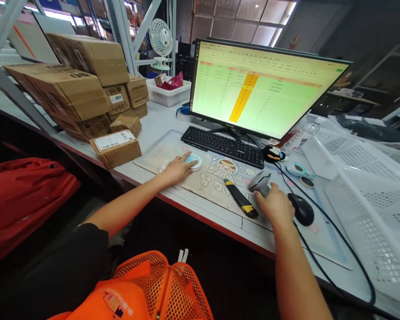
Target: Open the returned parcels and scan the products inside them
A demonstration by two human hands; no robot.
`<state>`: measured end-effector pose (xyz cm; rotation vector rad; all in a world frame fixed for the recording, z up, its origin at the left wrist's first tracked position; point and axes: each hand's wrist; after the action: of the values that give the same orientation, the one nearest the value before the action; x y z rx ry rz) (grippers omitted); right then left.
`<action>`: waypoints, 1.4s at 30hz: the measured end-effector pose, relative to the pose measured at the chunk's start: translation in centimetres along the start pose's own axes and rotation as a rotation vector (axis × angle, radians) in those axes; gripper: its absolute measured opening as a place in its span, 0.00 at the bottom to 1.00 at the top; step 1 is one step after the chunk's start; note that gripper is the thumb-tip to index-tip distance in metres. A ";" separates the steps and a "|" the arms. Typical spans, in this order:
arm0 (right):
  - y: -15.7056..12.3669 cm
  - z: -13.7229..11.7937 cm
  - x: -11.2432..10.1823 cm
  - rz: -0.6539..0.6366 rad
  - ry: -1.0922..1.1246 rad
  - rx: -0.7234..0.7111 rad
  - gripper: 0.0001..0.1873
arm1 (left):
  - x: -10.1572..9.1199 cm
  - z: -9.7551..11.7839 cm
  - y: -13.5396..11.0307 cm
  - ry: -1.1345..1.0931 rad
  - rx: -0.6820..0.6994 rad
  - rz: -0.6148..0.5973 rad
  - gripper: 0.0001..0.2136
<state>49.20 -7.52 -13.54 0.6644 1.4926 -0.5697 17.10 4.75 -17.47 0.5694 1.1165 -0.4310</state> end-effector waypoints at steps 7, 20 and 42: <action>0.6 -1.1 0.2 -0.022 -0.028 -0.034 0.28 | -0.1 -2.0 -2.6 -0.142 0.439 -0.085 0.22; -1.9 -9.1 -9.7 -0.614 0.149 -0.580 0.17 | 0.4 -0.1 -4.1 -0.120 0.451 -0.068 0.19; 4.0 -6.2 -2.3 0.152 0.083 -0.115 0.29 | 1.7 -0.3 -3.6 -0.257 0.280 0.045 0.26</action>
<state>47.68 -0.48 -10.86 0.7118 1.5247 -0.3410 15.40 2.01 -19.87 0.7591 0.8006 -0.6091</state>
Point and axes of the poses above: each hand's wrist, its own y-axis towards the middle knuckle, its own x-axis out of the palm, z = x × y, and after that the axes turned 11 degrees about x, right-handed
